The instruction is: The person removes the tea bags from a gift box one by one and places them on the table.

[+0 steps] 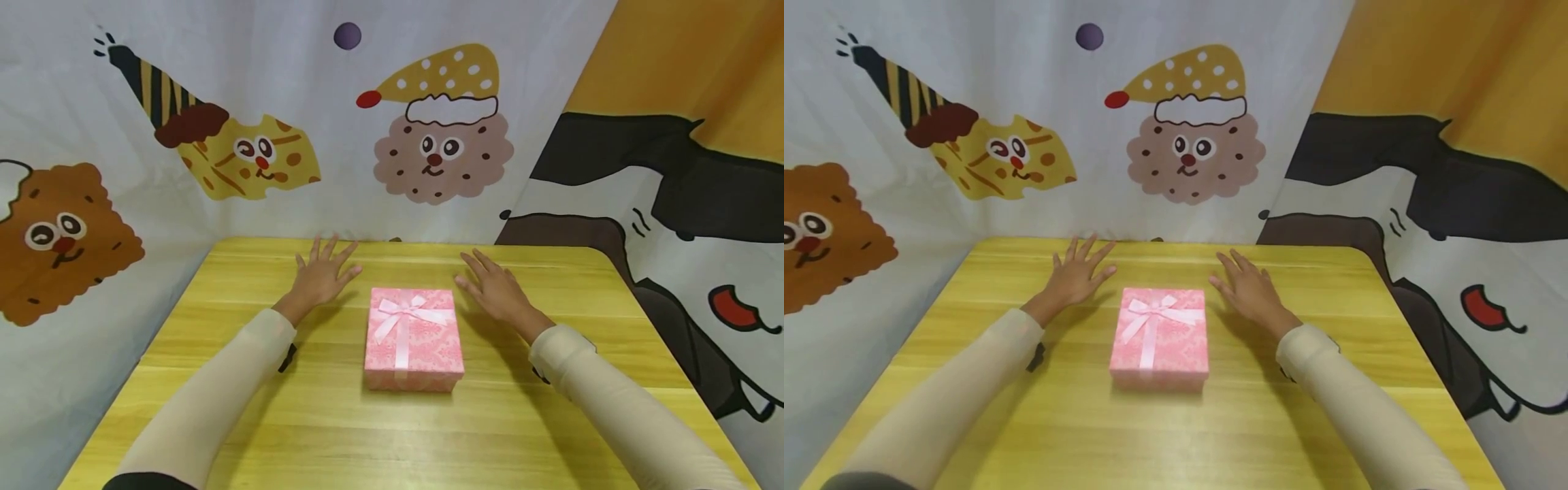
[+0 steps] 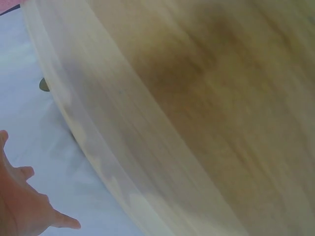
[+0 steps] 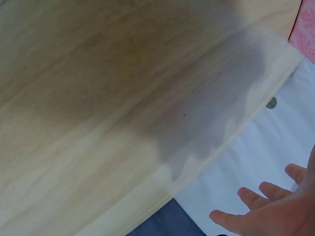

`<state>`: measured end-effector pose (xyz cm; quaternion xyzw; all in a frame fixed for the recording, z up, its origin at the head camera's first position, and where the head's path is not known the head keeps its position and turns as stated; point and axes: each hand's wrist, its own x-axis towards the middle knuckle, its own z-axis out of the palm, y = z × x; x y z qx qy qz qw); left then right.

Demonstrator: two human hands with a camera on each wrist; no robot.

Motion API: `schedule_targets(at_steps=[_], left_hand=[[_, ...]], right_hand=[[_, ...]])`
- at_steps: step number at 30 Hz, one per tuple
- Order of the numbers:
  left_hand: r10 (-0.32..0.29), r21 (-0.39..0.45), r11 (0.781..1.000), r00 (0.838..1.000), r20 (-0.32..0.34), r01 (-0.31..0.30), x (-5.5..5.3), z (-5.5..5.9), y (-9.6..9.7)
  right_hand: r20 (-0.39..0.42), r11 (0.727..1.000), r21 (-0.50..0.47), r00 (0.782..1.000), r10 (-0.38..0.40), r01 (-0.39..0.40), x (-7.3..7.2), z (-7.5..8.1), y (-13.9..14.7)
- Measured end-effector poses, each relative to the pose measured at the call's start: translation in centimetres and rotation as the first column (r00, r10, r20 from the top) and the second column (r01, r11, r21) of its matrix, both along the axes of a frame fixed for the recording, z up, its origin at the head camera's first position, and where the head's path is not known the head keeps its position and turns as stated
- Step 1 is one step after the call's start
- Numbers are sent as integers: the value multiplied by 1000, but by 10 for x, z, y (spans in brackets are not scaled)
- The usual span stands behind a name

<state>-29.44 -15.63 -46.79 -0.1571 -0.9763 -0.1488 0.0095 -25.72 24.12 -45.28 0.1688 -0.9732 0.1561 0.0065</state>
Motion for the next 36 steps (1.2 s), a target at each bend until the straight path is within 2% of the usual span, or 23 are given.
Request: schedule_targets(at_steps=[7,13,19,24,36], left_hand=[[-22,6,1000,1000,-2,22,7,3,2],[-55,27,998,998,-18,56,15,7,5],[-77,75,994,997,-5,78,26,10,12],[-92,107,990,996,-19,93,33,12,16],[-125,98,987,991,-42,128,45,13,19]], right_hand=[[-3,1000,-1,1000,30,-30,2,3,-2],[15,998,-39,998,60,-59,7,6,-3],[45,995,-50,995,88,-85,15,9,-3],[41,995,-50,995,93,-91,20,7,0],[27,991,-64,993,115,-113,33,6,2]])
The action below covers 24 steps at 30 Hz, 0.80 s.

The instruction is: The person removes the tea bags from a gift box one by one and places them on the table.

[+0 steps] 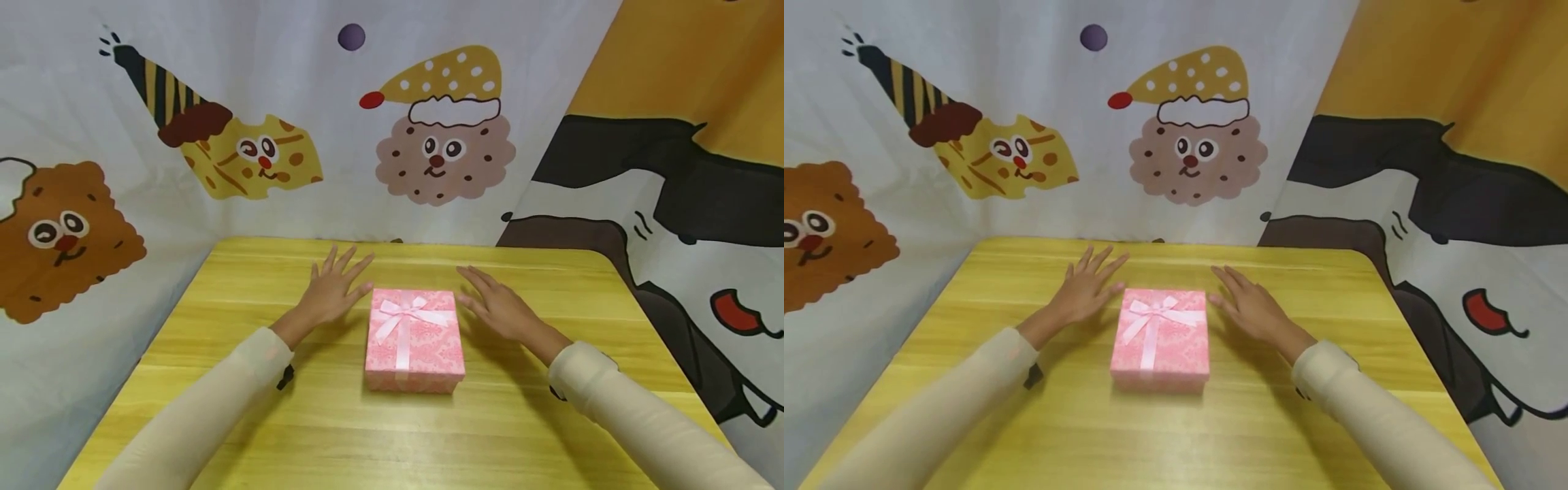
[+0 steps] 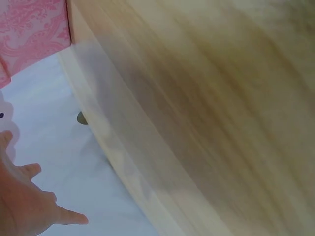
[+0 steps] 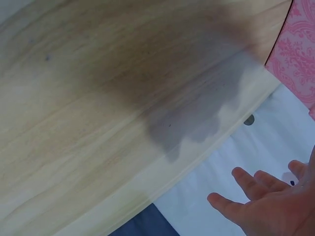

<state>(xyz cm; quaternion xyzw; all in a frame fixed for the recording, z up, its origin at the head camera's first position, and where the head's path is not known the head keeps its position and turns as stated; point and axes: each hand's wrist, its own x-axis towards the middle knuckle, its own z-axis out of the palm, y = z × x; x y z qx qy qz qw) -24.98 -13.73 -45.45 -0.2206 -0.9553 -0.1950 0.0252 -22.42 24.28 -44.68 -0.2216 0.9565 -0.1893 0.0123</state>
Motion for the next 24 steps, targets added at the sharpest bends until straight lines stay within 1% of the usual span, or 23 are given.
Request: schedule_targets(at_steps=[3,7,17,22,24], left_hand=[[-8,1,1000,1000,5,8,4,1,1],[-16,-4,1000,1000,8,16,8,1,1],[-48,-3,999,999,-15,48,14,4,1],[-54,6,999,998,-33,54,17,6,1],[-60,12,998,998,-29,60,19,6,2]], right_hand=[[10,1000,2,1000,3,-3,3,0,-1],[3,1000,1,1000,4,-4,7,1,-3],[13,999,-31,999,31,-31,15,7,-8],[25,998,-52,999,25,-24,18,10,-10],[32,998,-59,999,23,-21,19,11,-10]])
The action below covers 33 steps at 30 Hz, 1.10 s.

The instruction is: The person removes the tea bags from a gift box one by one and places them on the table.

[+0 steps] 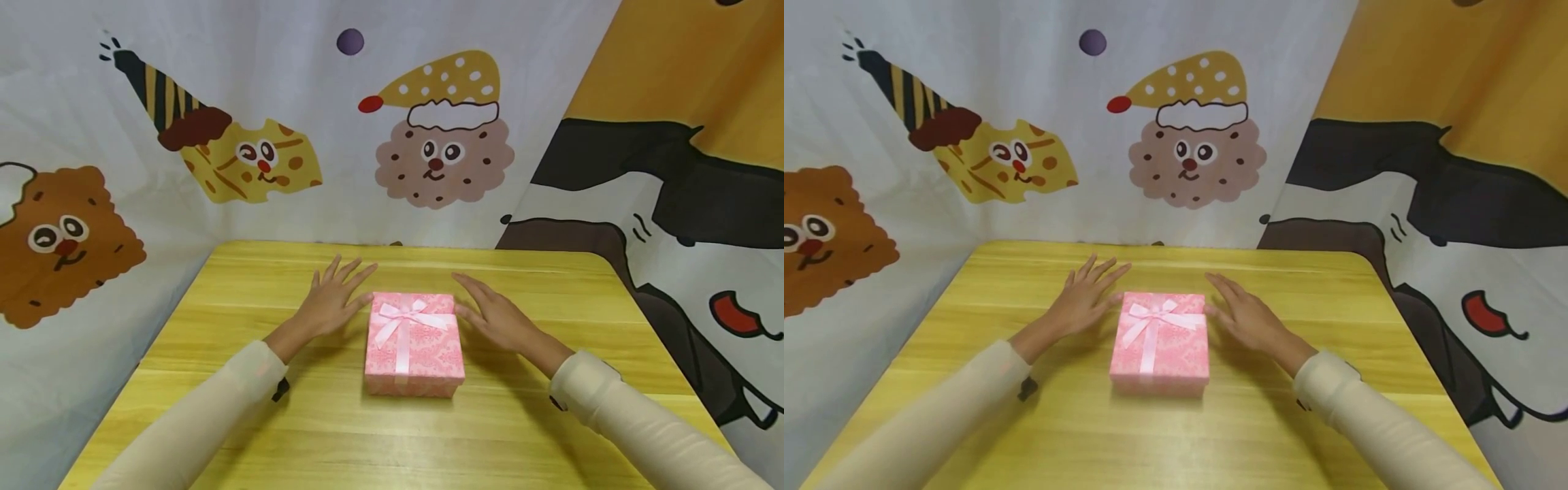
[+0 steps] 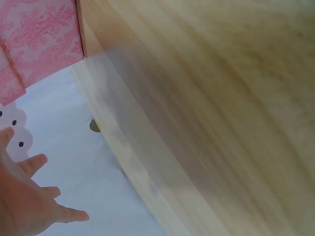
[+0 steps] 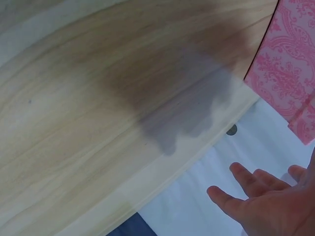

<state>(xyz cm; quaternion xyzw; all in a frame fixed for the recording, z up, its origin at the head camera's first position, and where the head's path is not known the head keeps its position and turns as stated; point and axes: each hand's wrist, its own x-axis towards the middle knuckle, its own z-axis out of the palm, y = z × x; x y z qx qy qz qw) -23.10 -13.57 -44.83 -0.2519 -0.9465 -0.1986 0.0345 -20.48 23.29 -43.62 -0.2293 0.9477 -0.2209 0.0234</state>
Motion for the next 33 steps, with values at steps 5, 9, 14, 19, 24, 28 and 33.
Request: schedule_targets(at_steps=[5,9,14,19,24,28,33], left_hand=[[-22,-3,1000,1000,4,22,6,0,1],[-31,-7,999,1000,6,31,12,1,2],[-47,-2,999,999,-10,47,16,0,3],[-62,4,998,998,-13,62,19,0,3],[-71,21,997,997,-8,72,23,0,3],[-79,36,996,997,-2,79,28,0,3],[-81,51,996,996,24,80,36,-1,3]], right_hand=[[8,1000,-20,1000,7,-7,3,0,-2],[17,999,-37,1000,16,-16,7,1,-4],[26,998,-47,999,34,-33,12,2,-6],[14,997,-54,998,63,-62,17,3,-9],[14,995,-60,997,75,-74,19,3,-9],[9,994,-63,996,90,-89,22,3,-8],[-6,991,-61,993,116,-117,27,2,-6]])
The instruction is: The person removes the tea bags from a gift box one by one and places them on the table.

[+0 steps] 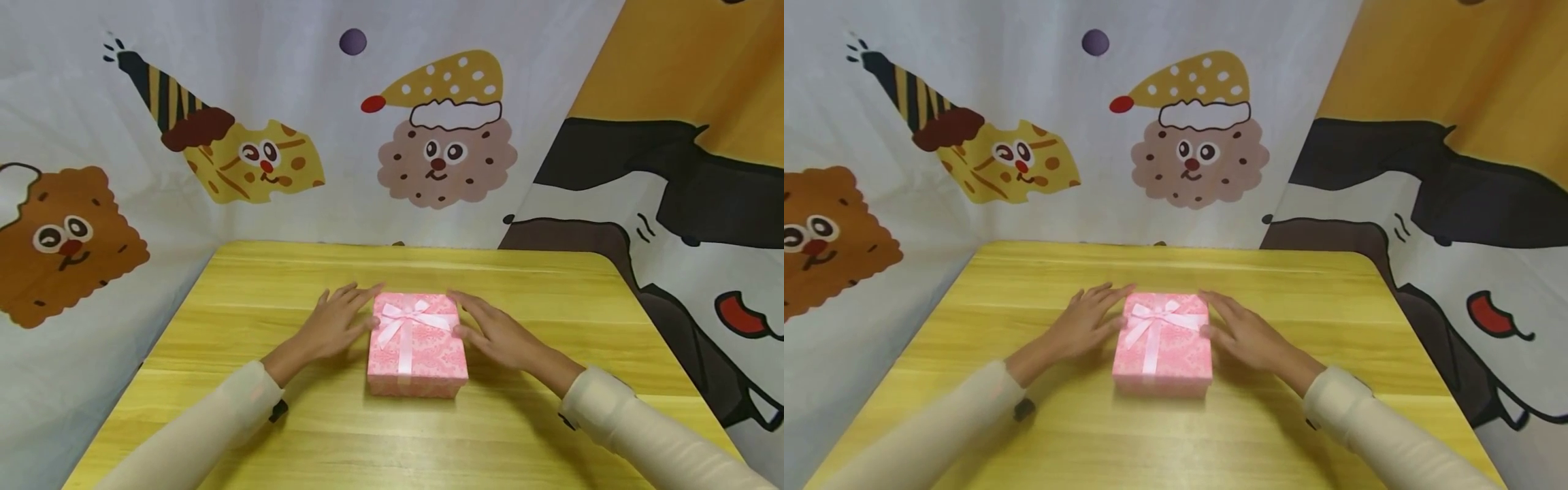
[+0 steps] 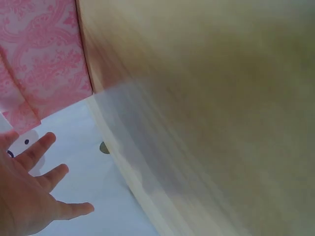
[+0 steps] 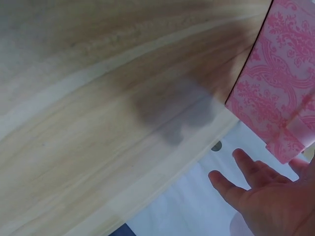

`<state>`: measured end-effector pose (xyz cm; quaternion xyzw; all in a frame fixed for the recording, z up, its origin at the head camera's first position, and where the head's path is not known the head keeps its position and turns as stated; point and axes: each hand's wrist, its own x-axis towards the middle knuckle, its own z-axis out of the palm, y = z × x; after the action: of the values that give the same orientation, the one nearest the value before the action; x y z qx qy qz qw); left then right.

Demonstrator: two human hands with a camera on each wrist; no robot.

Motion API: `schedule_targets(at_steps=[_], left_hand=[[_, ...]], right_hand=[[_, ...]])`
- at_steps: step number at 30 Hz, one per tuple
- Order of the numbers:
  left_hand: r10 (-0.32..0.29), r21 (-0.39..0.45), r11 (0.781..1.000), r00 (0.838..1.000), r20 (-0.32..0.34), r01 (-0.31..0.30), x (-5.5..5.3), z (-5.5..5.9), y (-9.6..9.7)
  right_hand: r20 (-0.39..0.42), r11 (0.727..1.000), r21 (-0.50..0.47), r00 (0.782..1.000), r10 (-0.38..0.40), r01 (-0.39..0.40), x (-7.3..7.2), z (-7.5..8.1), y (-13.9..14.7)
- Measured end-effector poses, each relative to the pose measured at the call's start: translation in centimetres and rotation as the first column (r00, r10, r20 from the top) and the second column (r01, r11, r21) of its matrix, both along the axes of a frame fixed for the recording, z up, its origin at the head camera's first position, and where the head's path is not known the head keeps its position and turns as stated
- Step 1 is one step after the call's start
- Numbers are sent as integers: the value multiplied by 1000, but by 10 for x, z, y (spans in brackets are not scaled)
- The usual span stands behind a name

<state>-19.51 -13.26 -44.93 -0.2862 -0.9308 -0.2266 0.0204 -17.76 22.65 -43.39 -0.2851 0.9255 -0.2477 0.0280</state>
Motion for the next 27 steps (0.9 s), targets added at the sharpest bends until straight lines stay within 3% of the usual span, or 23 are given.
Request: schedule_targets(at_steps=[9,14,19,27], left_hand=[[-11,42,999,998,64,8,9,1,2],[-1,93,996,989,150,-13,12,2,2],[-19,193,981,963,270,-35,12,3,3],[-72,330,941,902,425,-80,12,7,6]], right_hand=[[7,1000,-6,1000,14,-14,7,1,4],[35,998,-63,999,28,-26,9,-2,3],[142,987,-161,990,12,11,10,-1,1],[299,955,-280,954,-11,98,10,4,-6]])
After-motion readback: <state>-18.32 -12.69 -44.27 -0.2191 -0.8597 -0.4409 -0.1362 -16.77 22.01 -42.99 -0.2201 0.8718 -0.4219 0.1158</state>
